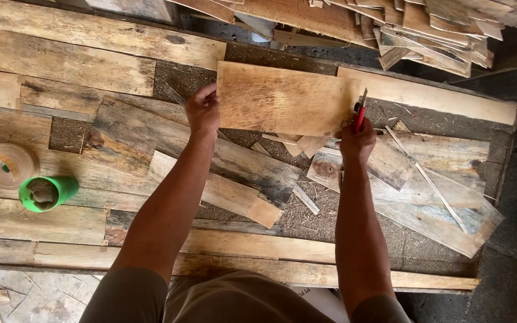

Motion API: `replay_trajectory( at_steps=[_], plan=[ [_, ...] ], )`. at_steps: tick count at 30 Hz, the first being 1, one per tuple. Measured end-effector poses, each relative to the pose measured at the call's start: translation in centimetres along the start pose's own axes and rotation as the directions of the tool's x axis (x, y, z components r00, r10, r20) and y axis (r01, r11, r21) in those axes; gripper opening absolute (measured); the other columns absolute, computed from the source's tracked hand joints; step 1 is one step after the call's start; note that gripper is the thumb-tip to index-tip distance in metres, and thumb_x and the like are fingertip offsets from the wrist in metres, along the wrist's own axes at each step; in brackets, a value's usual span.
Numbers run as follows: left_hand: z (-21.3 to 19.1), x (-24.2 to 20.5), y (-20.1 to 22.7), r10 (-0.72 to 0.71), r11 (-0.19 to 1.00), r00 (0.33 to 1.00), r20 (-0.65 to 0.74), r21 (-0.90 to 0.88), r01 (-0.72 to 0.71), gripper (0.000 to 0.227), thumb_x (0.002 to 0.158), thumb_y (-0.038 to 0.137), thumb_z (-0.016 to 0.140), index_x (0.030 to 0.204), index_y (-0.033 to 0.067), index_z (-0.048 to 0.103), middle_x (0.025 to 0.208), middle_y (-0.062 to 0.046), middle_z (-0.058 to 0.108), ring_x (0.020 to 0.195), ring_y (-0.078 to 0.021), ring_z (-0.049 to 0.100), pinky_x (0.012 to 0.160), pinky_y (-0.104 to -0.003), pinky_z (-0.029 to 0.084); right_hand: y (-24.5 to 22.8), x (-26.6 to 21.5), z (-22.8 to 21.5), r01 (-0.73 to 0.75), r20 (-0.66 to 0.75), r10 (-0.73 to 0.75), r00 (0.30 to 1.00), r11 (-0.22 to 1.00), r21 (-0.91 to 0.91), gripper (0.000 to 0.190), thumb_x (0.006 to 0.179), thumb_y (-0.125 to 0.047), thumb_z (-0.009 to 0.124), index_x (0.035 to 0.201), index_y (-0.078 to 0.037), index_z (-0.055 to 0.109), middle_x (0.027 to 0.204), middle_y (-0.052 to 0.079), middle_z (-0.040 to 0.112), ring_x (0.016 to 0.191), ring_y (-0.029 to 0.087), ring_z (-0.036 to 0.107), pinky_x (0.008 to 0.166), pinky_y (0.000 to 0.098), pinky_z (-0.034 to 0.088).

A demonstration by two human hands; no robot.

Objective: Scoring and fitting thin wood panels into a surface on a workbench.

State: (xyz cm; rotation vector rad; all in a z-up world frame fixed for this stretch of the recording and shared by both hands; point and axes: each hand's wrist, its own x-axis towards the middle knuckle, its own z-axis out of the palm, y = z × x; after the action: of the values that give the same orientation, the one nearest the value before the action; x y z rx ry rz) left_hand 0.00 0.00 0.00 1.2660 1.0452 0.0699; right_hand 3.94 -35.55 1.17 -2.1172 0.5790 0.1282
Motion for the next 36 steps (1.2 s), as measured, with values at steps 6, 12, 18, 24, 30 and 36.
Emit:
replay_trajectory(
  at_steps=[6,12,18,24,30,36],
  plan=[
    [2.3,3.5,-1.1,0.199,0.950,0.978,0.067,0.232,-0.209,0.030,0.094,-0.003,0.062,0.119,0.0097,0.072,0.117,-0.008,0.071,0.099,-0.0151,0.073,0.080,-0.024,0.068,0.1,3.0,1.1,-0.018,0.013,0.018,1.000,0.999,0.031,0.022,0.096,-0.005,0.071,0.118,-0.002,0.069,0.082,0.010,0.073,0.054,0.012,0.065,0.041,0.0290,0.054],
    [3.3,6.1,-4.0,0.389,0.847,0.919,0.068,0.365,-0.386,0.031,0.093,-0.009,0.060,0.117,0.0087,0.069,0.116,-0.009,0.073,0.103,-0.0183,0.073,0.087,-0.028,0.066,0.9,4.8,2.1,0.020,-0.010,-0.024,1.000,0.966,-0.256,0.026,0.094,-0.014,0.076,0.118,-0.006,0.072,0.079,0.005,0.074,0.055,0.008,0.063,0.044,0.0271,0.051],
    [3.1,6.3,-4.9,0.420,0.833,0.905,0.072,0.364,-0.416,0.030,0.093,-0.007,0.064,0.118,0.0112,0.067,0.115,-0.008,0.073,0.102,-0.0186,0.074,0.085,-0.029,0.068,2.3,5.9,2.7,-0.023,0.003,0.025,1.000,0.968,-0.251,0.020,0.098,-0.017,0.073,0.115,-0.006,0.073,0.079,0.004,0.074,0.054,0.009,0.063,0.043,0.0286,0.050],
    [2.7,7.3,-6.9,0.508,0.812,0.858,0.073,0.291,-0.505,0.030,0.094,-0.006,0.067,0.116,0.0133,0.067,0.116,-0.007,0.073,0.103,-0.0185,0.074,0.085,-0.031,0.070,2.0,5.8,3.2,-0.027,-0.058,0.015,0.998,0.979,-0.204,0.035,0.091,-0.012,0.077,0.125,-0.008,0.069,0.086,0.002,0.075,0.057,0.008,0.065,0.044,0.0263,0.054],
    [2.5,6.6,-6.4,0.528,0.805,0.846,0.083,0.269,-0.529,0.025,0.096,-0.002,0.069,0.115,0.0147,0.069,0.113,-0.005,0.075,0.098,-0.0169,0.075,0.082,-0.032,0.069,2.2,5.8,3.6,-0.026,-0.079,0.012,0.997,0.983,-0.181,0.038,0.091,-0.012,0.079,0.128,-0.009,0.069,0.088,0.001,0.076,0.059,0.007,0.065,0.045,0.0251,0.054],
    [2.3,6.0,-5.8,0.516,0.781,0.848,0.120,0.341,-0.523,0.024,0.098,0.001,0.069,0.118,0.0149,0.069,0.109,-0.005,0.075,0.094,-0.0167,0.074,0.077,-0.031,0.068,2.9,6.2,3.6,0.018,-0.095,-0.040,0.995,0.974,-0.227,0.033,0.090,-0.009,0.079,0.123,-0.009,0.073,0.085,0.002,0.075,0.057,0.007,0.064,0.043,0.0244,0.052]
  ],
)
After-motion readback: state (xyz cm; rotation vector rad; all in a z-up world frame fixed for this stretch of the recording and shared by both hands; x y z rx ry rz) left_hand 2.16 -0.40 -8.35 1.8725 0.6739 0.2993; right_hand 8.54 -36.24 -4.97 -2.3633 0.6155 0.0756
